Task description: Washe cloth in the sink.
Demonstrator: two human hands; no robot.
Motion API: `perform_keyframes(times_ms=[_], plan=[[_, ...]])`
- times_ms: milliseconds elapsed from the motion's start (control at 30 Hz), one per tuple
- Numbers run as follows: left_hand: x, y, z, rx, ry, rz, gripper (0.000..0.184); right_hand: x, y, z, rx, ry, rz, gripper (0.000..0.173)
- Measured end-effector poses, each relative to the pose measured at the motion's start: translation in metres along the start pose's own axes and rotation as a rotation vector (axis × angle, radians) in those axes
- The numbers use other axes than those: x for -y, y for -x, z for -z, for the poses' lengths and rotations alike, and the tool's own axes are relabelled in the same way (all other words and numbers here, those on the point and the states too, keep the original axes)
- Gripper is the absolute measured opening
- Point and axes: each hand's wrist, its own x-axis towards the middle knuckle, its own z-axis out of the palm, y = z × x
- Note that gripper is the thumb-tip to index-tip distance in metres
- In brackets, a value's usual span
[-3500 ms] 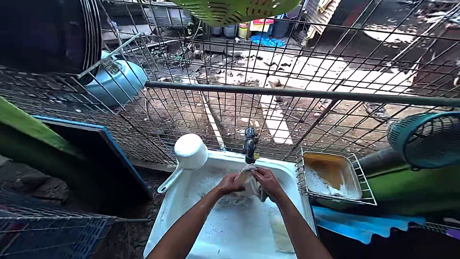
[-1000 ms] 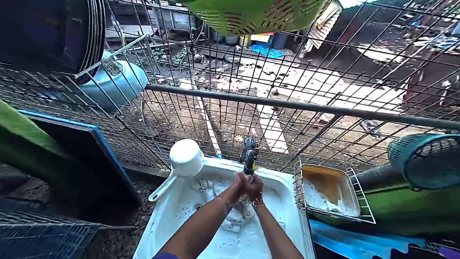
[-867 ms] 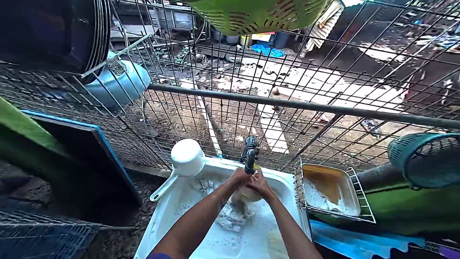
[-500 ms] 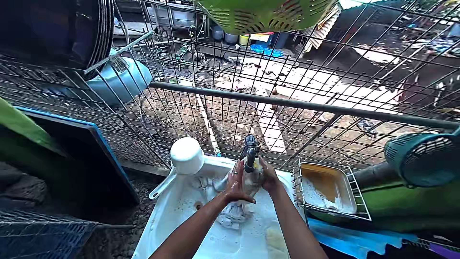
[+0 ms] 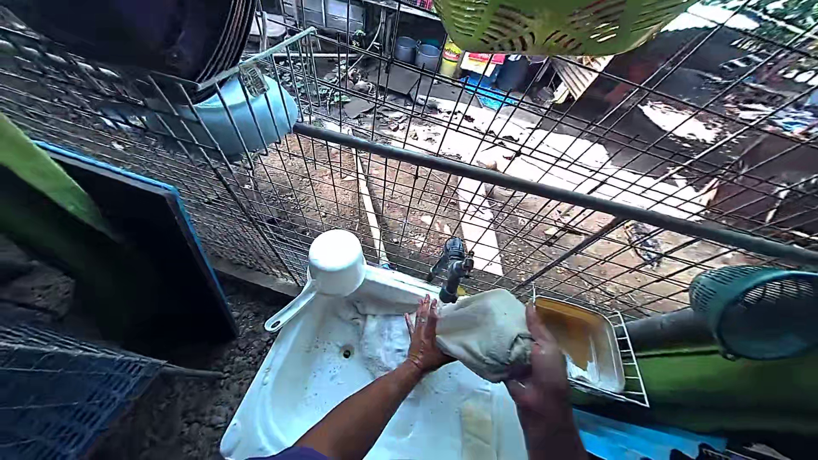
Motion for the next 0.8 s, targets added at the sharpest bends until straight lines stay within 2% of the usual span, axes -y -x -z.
perform_keyframes(times_ms=[100, 167, 267, 333, 367, 433, 533, 600, 633, 667, 733, 767, 800], plan=[[0.007, 0.004, 0.003, -0.001, -0.005, 0.044, 0.109, 0.041, 0.039, 0.0, 0.203, -0.076, 0.064, 0.054], [0.005, -0.001, 0.013, 0.091, -0.028, 0.121, 0.098, 0.065, 0.062, 0.006, 0.279, -0.062, 0.168, 0.057], [0.001, -0.018, 0.027, 0.187, 0.024, 0.149, 0.067, 0.08, 0.082, 0.024, 0.304, -0.041, 0.412, 0.048], [-0.004, -0.035, 0.042, 0.239, 0.135, 0.184, 0.053, 0.078, 0.077, 0.045, 0.311, -0.05, 0.444, 0.042], [-0.006, -0.044, 0.051, 0.259, 0.202, 0.221, 0.052, 0.072, 0.071, 0.056, 0.277, -0.048, 0.385, 0.044], [-0.018, -0.058, 0.07, 0.234, 0.282, 0.279, 0.055, 0.046, 0.053, 0.076, 0.165, -0.019, 0.153, 0.045], [-0.055, -0.06, 0.097, 0.209, 0.354, 0.3, 0.063, -0.033, 0.009, 0.1, -0.131, 0.174, -0.212, 0.032], [-0.081, -0.051, 0.106, 0.192, 0.405, 0.276, 0.065, -0.096, -0.026, 0.129, -0.149, 0.399, -0.3, 0.022], [-0.091, -0.046, 0.108, 0.187, 0.428, 0.253, 0.068, -0.118, -0.039, 0.142, -0.073, 0.555, -0.305, 0.024], [-0.101, -0.042, 0.111, 0.186, 0.453, 0.234, 0.071, -0.133, -0.051, 0.15, 0.039, 0.732, -0.293, 0.043], [-0.12, -0.034, 0.114, 0.17, 0.522, 0.226, 0.076, -0.154, -0.069, 0.152, 0.298, 1.055, -0.16, 0.105], [-0.128, -0.03, 0.114, 0.153, 0.587, 0.237, 0.079, -0.166, -0.076, 0.149, 0.387, 1.154, -0.052, 0.125], [-0.136, -0.027, 0.115, 0.141, 0.667, 0.257, 0.08, -0.18, -0.08, 0.148, 0.443, 1.21, 0.056, 0.129]])
